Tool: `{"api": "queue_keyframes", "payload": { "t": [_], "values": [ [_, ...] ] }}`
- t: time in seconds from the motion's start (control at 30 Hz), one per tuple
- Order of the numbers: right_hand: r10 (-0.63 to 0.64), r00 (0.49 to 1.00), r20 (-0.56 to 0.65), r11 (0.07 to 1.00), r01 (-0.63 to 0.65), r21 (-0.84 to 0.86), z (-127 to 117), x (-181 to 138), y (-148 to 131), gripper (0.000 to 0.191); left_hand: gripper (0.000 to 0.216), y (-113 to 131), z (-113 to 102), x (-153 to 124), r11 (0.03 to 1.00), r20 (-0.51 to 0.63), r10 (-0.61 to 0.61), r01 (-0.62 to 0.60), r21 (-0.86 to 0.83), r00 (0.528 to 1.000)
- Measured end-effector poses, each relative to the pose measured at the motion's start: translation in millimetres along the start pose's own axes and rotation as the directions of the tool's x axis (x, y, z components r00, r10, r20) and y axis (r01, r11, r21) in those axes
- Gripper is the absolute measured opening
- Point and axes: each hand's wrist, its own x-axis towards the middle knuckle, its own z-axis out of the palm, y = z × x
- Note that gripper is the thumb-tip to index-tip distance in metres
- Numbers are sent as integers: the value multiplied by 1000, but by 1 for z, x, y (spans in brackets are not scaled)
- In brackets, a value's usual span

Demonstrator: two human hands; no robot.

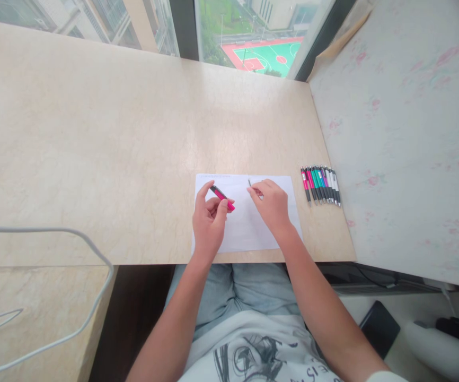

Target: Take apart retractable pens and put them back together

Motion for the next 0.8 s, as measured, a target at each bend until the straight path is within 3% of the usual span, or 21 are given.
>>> {"api": "queue_keyframes", "payload": {
  "t": [0.27,0.57,0.8],
  "values": [
    [-71,997,44,979,78,-189,17,2,2,17,52,-2,0,4,997,21,-34,32,73,999],
    [-71,996,52,990,77,-122,11,-6,3,20,46,-5,2,14,980,53,60,-69,185,997],
    [1,997,-75,999,-3,-35,-10,-20,15,23,50,-3,8,26,917,174,56,-119,380,983]
  ]
}}
